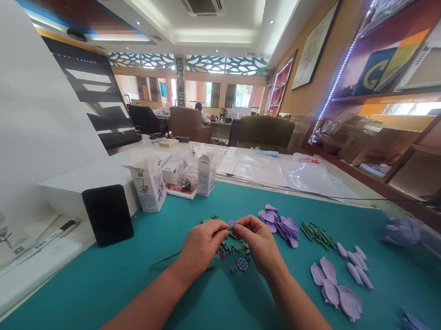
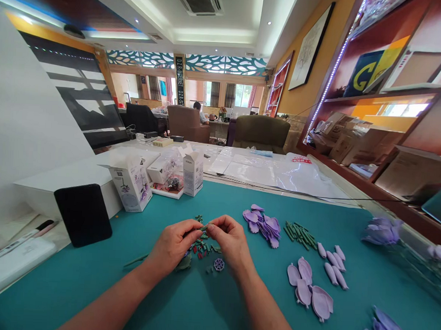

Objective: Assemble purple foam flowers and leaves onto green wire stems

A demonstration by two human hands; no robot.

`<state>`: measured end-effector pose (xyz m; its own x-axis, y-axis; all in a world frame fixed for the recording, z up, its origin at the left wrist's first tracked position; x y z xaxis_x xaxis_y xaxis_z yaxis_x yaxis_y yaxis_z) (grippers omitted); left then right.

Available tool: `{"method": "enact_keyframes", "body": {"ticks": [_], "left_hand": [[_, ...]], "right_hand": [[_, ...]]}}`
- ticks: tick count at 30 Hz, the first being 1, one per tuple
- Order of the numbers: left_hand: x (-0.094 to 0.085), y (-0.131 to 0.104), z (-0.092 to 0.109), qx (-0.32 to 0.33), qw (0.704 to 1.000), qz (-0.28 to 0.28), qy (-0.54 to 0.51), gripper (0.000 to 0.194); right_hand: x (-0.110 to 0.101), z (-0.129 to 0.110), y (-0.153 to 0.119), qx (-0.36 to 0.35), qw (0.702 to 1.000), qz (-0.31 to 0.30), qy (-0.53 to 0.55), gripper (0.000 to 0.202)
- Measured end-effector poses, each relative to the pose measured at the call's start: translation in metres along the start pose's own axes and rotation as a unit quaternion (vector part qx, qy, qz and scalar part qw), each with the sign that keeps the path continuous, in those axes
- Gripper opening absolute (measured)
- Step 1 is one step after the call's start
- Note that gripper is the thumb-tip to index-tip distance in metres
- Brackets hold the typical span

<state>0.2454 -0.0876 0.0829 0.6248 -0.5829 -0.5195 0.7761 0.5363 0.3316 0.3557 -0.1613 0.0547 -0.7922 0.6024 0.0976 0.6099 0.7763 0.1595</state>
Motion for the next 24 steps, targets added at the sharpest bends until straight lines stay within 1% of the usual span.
{"method": "enact_keyframes", "body": {"ticks": [11,15,17,19,22,24], "left_hand": [[0.004,0.0,-0.001,-0.003,1.0,-0.004,-0.007,0.021],[0.004,0.0,-0.001,-0.011,1.0,-0.014,-0.018,0.022],[0.004,0.001,-0.003,-0.028,0.999,-0.029,-0.029,0.023],[0.006,0.002,-0.007,-0.058,0.995,-0.057,-0.053,0.026],[0.011,0.001,-0.014,-0.11,0.981,-0.11,-0.117,0.032],[0.015,0.0,-0.019,-0.138,0.969,-0.136,-0.151,0.036]], "right_hand": [[-0.001,0.003,0.001,-0.004,1.0,-0.004,-0.004,0.023],[-0.001,0.004,0.002,0.006,1.0,-0.02,-0.021,0.024],[-0.001,0.005,0.003,0.014,0.999,-0.033,-0.027,0.026],[-0.002,0.006,0.004,0.023,0.998,-0.043,-0.029,0.029],[-0.004,0.008,0.004,0.044,0.997,-0.053,-0.029,0.034],[-0.005,0.008,0.003,0.047,0.997,-0.055,-0.039,0.034]]}}
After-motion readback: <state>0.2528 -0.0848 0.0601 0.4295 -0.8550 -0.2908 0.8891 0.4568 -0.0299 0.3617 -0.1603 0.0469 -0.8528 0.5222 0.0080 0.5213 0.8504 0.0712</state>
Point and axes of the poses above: each hand's wrist, its own y-axis towards the middle knuckle, its own x-axis out of the palm, z = x × y, the point moved 8 cm from there along y, towards the middle knuckle, and after that the axes turned 6 degrees about -y, right-handed, at the moved point
